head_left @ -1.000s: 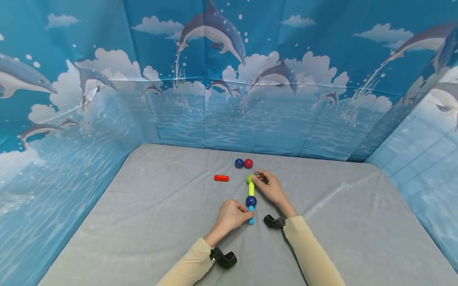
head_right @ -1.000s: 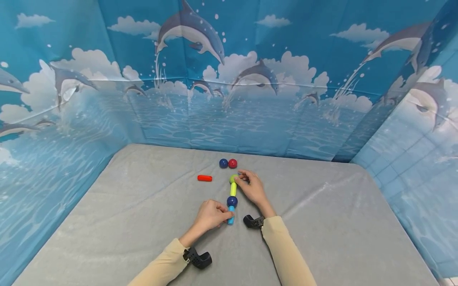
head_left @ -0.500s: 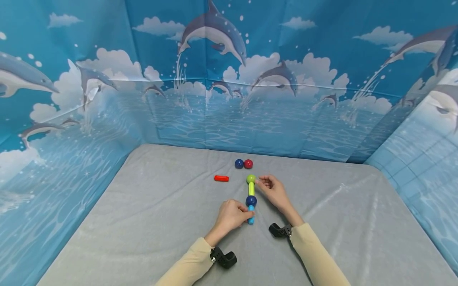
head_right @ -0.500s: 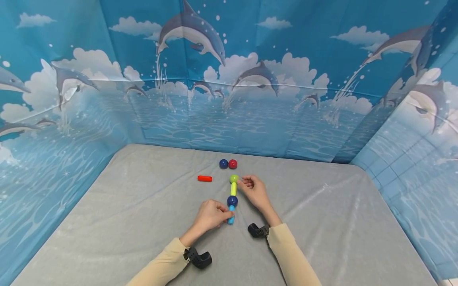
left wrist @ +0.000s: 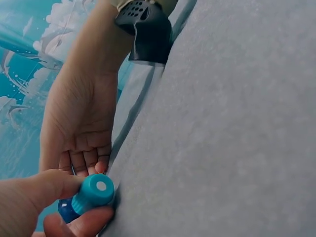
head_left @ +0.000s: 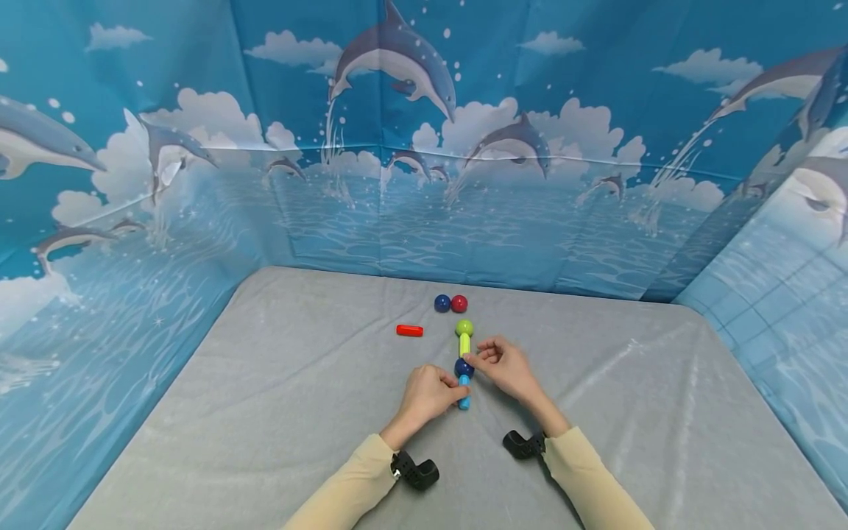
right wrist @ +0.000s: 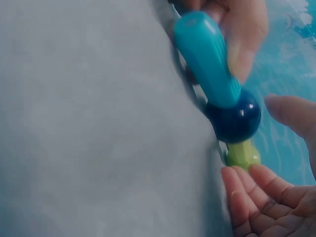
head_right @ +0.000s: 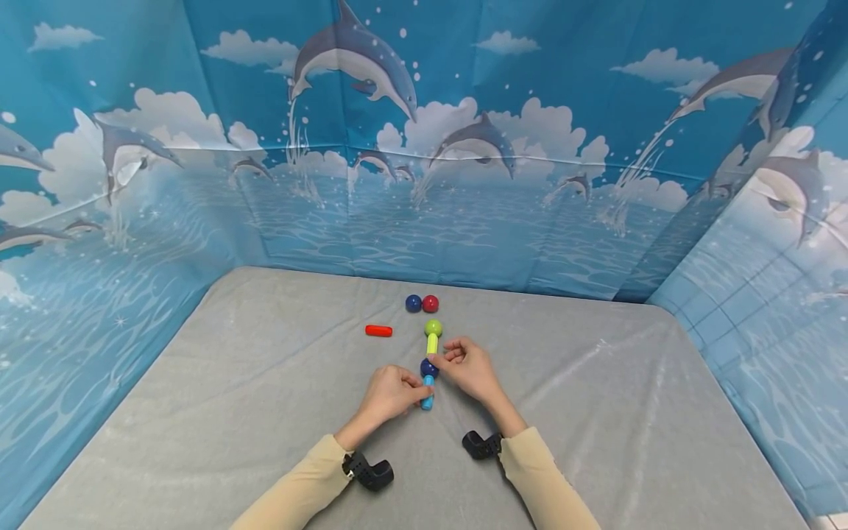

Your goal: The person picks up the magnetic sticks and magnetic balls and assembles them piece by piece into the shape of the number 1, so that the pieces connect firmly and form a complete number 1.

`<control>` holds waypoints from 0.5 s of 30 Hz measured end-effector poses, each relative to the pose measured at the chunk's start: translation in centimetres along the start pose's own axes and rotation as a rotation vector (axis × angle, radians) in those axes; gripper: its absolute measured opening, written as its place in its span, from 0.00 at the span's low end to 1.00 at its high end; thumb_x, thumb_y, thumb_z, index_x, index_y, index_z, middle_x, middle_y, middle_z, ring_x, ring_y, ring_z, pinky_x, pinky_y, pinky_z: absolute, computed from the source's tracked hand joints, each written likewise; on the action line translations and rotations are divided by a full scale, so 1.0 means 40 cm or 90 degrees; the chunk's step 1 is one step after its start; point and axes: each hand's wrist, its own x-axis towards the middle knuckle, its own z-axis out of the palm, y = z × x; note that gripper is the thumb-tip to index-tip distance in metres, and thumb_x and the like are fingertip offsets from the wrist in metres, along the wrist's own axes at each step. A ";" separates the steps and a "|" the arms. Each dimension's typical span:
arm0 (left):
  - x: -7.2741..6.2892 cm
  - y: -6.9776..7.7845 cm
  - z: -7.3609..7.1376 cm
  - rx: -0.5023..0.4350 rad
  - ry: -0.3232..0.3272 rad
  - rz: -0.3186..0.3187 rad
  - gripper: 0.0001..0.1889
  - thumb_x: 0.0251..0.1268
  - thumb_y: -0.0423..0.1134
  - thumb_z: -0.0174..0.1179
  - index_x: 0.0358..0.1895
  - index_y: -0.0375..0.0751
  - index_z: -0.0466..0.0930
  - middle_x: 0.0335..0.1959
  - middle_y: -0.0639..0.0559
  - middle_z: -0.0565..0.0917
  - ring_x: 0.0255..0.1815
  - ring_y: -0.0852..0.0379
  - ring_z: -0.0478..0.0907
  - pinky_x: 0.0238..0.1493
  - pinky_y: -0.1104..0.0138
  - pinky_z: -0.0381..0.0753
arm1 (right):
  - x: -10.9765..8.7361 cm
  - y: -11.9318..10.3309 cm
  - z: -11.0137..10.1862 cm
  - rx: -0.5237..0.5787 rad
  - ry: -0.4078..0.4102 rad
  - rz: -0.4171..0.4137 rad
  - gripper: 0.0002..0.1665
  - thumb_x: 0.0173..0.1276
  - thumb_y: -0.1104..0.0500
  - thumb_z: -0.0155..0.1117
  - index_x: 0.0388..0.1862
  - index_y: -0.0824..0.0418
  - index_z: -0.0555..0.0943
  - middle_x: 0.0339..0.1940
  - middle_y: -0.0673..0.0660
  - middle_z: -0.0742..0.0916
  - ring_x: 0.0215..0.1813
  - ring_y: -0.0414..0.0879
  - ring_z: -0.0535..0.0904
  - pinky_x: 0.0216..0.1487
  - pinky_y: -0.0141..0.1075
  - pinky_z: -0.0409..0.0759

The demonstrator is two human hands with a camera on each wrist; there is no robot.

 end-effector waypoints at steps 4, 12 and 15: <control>0.002 0.002 -0.001 -0.004 0.000 0.003 0.11 0.52 0.42 0.70 0.17 0.45 0.83 0.07 0.58 0.76 0.06 0.66 0.70 0.10 0.71 0.67 | -0.009 -0.009 0.007 -0.015 0.000 0.012 0.25 0.57 0.47 0.72 0.43 0.65 0.78 0.31 0.54 0.82 0.31 0.44 0.77 0.31 0.35 0.74; 0.009 0.000 0.001 0.011 0.010 0.021 0.13 0.53 0.43 0.70 0.15 0.45 0.83 0.05 0.61 0.73 0.06 0.66 0.69 0.09 0.72 0.63 | -0.014 -0.019 0.017 -0.051 0.008 0.022 0.26 0.56 0.45 0.73 0.40 0.64 0.78 0.27 0.52 0.81 0.27 0.44 0.75 0.28 0.36 0.72; 0.013 -0.002 0.002 0.017 0.015 0.020 0.13 0.52 0.44 0.71 0.15 0.45 0.82 0.05 0.62 0.72 0.06 0.67 0.68 0.09 0.73 0.62 | -0.012 -0.019 0.019 -0.059 0.010 0.019 0.25 0.56 0.45 0.73 0.40 0.64 0.78 0.27 0.52 0.81 0.27 0.43 0.75 0.28 0.36 0.72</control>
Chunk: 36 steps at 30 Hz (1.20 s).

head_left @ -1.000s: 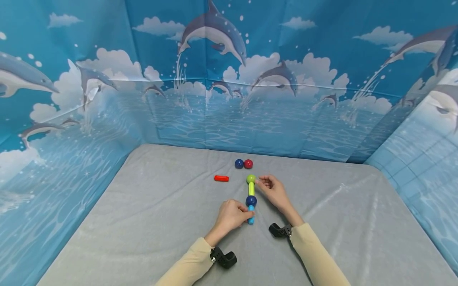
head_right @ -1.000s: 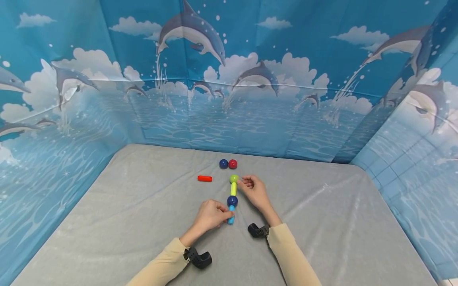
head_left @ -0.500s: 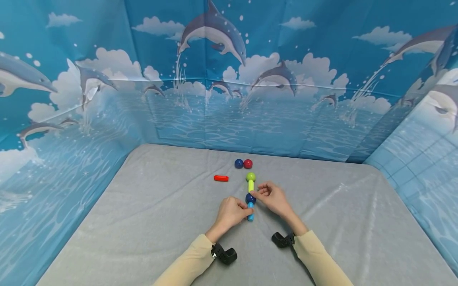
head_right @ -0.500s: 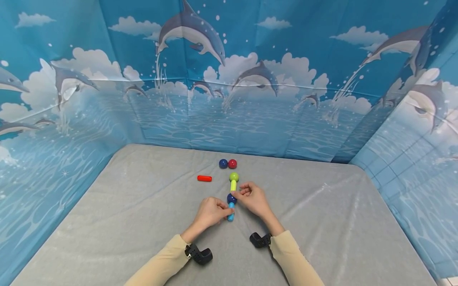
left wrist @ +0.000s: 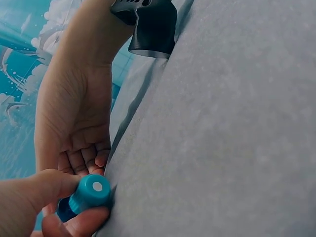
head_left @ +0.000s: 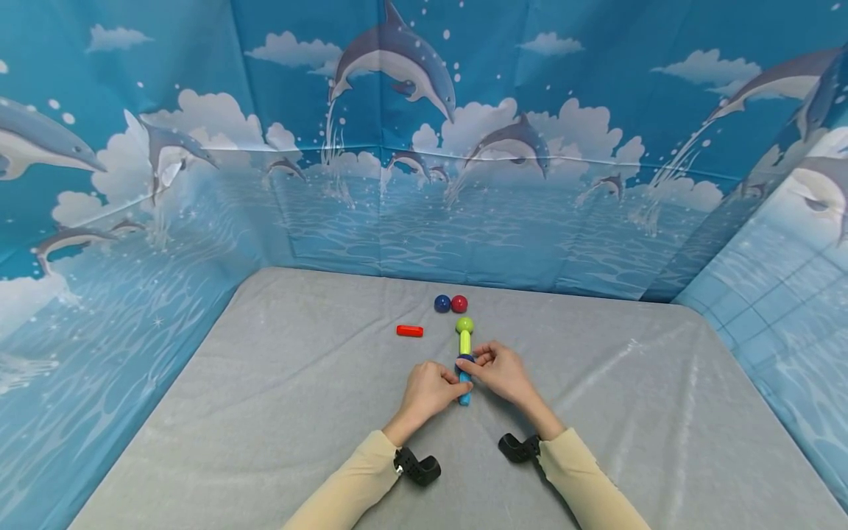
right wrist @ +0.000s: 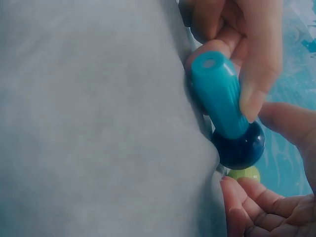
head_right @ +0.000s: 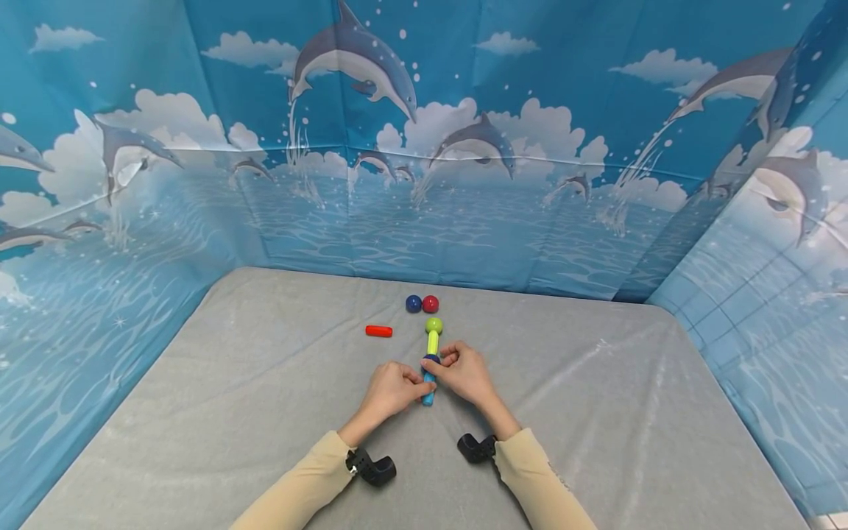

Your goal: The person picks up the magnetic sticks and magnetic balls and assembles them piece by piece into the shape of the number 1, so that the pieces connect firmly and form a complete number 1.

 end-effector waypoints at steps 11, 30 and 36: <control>0.007 0.002 -0.001 0.017 0.012 0.003 0.14 0.51 0.45 0.71 0.13 0.46 0.82 0.05 0.64 0.71 0.07 0.68 0.67 0.10 0.73 0.62 | 0.007 -0.007 0.001 0.004 -0.013 -0.005 0.24 0.56 0.48 0.73 0.38 0.66 0.78 0.24 0.53 0.80 0.24 0.43 0.72 0.24 0.35 0.69; 0.020 0.002 0.002 0.056 0.032 0.008 0.14 0.48 0.46 0.72 0.12 0.47 0.81 0.06 0.65 0.71 0.10 0.69 0.66 0.12 0.73 0.62 | 0.012 -0.026 -0.004 -0.015 -0.031 0.041 0.24 0.56 0.46 0.72 0.34 0.65 0.75 0.23 0.54 0.78 0.24 0.44 0.71 0.24 0.35 0.67; 0.022 0.005 0.000 0.054 0.032 0.007 0.15 0.48 0.46 0.72 0.12 0.47 0.81 0.06 0.65 0.71 0.09 0.69 0.66 0.12 0.73 0.61 | 0.014 -0.027 -0.005 -0.010 -0.031 0.038 0.24 0.56 0.46 0.72 0.33 0.65 0.75 0.23 0.54 0.78 0.23 0.44 0.71 0.23 0.35 0.67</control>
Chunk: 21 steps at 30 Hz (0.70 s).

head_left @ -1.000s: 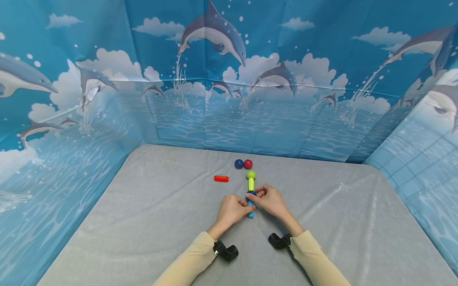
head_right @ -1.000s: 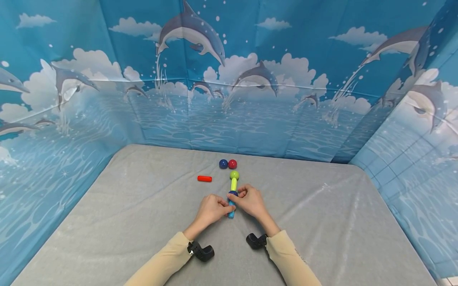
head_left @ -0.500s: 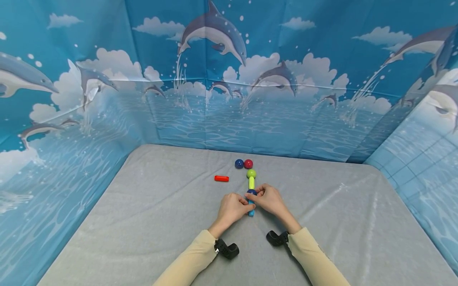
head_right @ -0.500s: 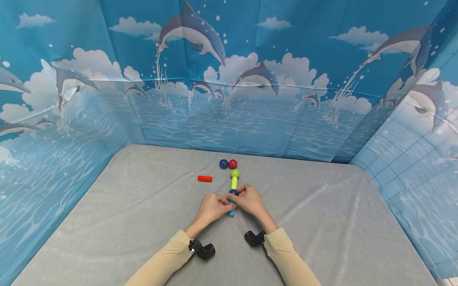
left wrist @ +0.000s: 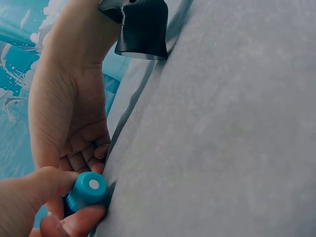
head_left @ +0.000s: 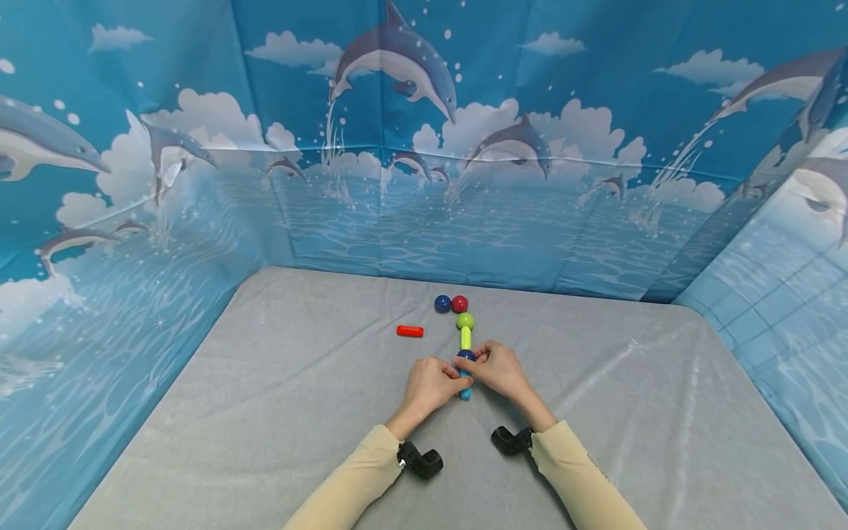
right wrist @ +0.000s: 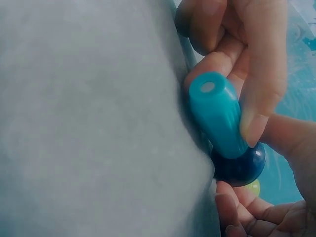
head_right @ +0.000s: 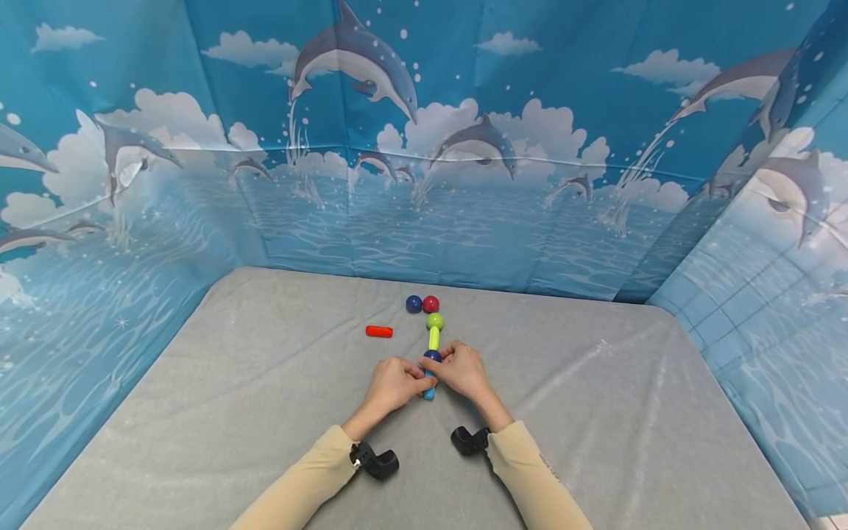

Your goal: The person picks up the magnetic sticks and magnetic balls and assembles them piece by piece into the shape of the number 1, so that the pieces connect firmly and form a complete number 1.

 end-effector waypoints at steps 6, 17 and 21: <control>0.000 0.003 -0.002 -0.005 0.002 0.005 0.15 0.48 0.46 0.73 0.12 0.46 0.81 0.06 0.65 0.71 0.09 0.68 0.66 0.12 0.73 0.61 | 0.003 -0.001 0.001 0.003 0.002 0.003 0.23 0.56 0.47 0.72 0.33 0.64 0.76 0.23 0.54 0.78 0.22 0.44 0.71 0.23 0.35 0.67; -0.001 0.004 -0.002 -0.003 -0.015 0.021 0.14 0.51 0.46 0.71 0.15 0.46 0.83 0.07 0.65 0.72 0.10 0.68 0.67 0.12 0.73 0.61 | 0.003 -0.001 -0.001 -0.003 0.000 0.005 0.23 0.56 0.46 0.72 0.33 0.64 0.75 0.22 0.54 0.79 0.21 0.44 0.71 0.22 0.35 0.67; -0.005 -0.004 -0.011 -0.016 -0.030 0.037 0.13 0.53 0.46 0.70 0.17 0.46 0.84 0.08 0.64 0.75 0.10 0.68 0.69 0.12 0.73 0.62 | 0.003 -0.003 0.001 -0.003 0.000 0.008 0.24 0.57 0.46 0.72 0.33 0.64 0.75 0.22 0.54 0.79 0.22 0.44 0.71 0.22 0.35 0.67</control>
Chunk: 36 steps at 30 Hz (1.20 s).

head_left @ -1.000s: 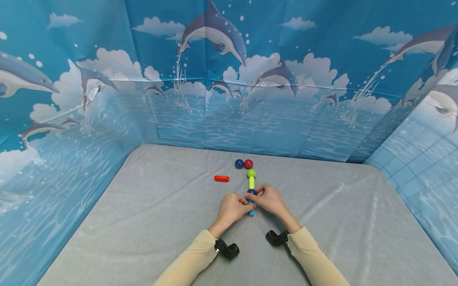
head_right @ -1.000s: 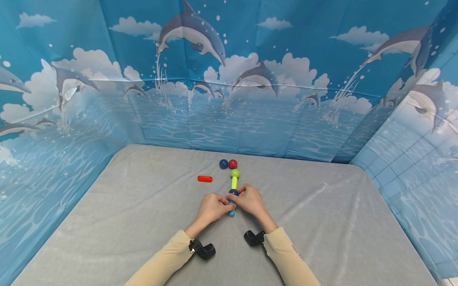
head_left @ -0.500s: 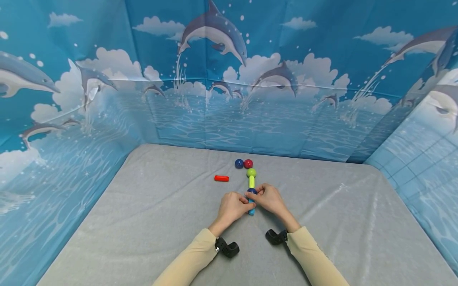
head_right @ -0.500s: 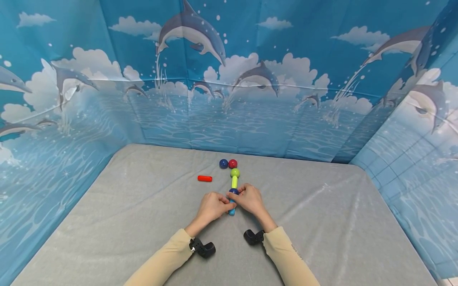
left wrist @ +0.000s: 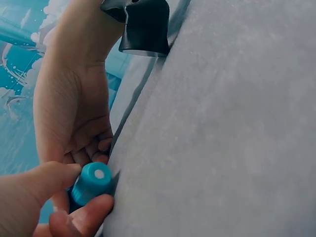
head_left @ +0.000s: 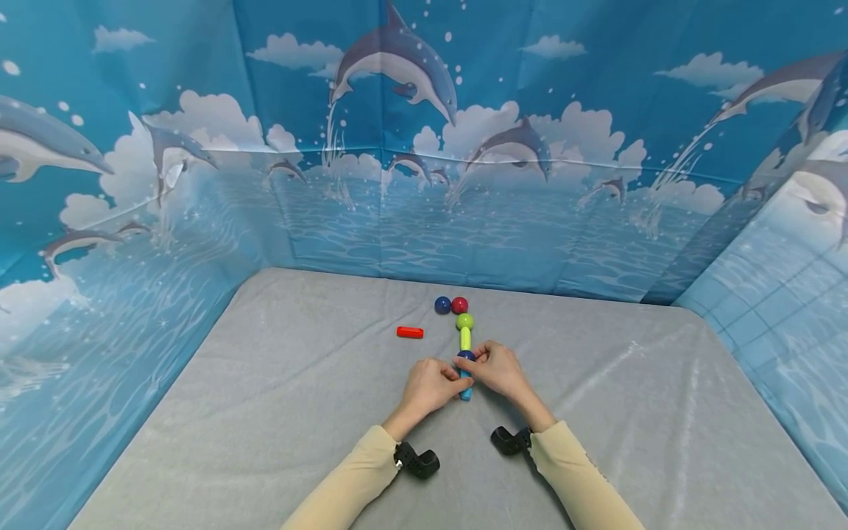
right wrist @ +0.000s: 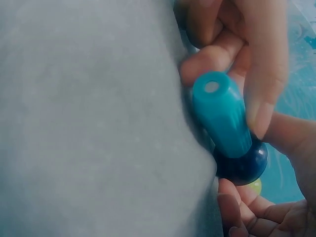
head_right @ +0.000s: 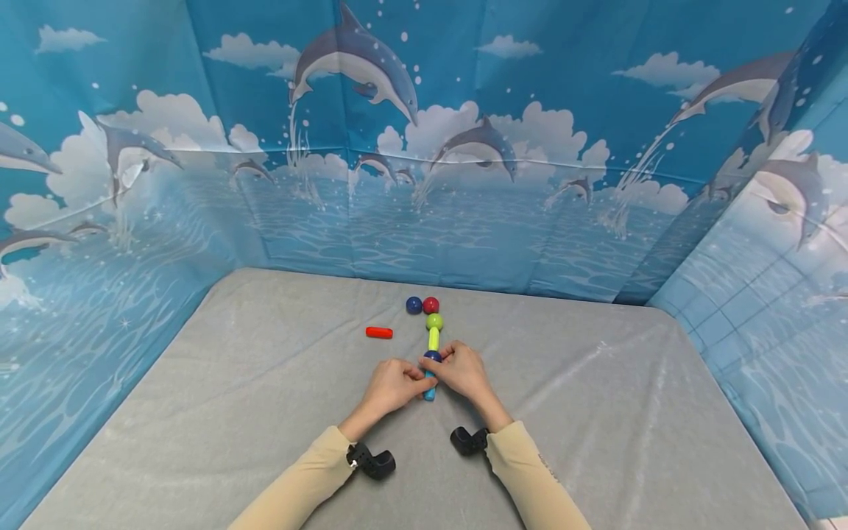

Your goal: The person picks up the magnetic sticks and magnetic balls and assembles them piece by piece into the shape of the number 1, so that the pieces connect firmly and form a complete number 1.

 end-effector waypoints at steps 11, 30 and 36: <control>-0.013 -0.029 -0.075 -0.023 -0.087 -0.075 0.15 0.55 0.50 0.68 0.17 0.45 0.85 0.11 0.59 0.79 0.09 0.63 0.72 0.12 0.71 0.65 | 0.002 0.000 0.005 -0.024 0.011 0.006 0.25 0.56 0.44 0.71 0.33 0.64 0.75 0.21 0.53 0.78 0.23 0.44 0.71 0.24 0.35 0.67; 0.128 -0.048 -0.152 0.075 0.133 -0.008 0.07 0.56 0.43 0.68 0.29 0.43 0.84 0.20 0.58 0.80 0.18 0.64 0.74 0.26 0.65 0.74 | 0.001 0.008 0.010 -0.024 0.028 -0.013 0.25 0.55 0.43 0.72 0.33 0.63 0.76 0.21 0.53 0.77 0.22 0.43 0.70 0.24 0.35 0.66; 0.189 -0.052 -0.151 0.119 0.122 0.031 0.07 0.61 0.43 0.64 0.36 0.44 0.84 0.30 0.54 0.82 0.32 0.56 0.75 0.38 0.61 0.72 | 0.001 0.014 0.011 -0.036 0.025 -0.020 0.25 0.55 0.42 0.71 0.33 0.62 0.76 0.21 0.52 0.77 0.22 0.43 0.70 0.25 0.35 0.65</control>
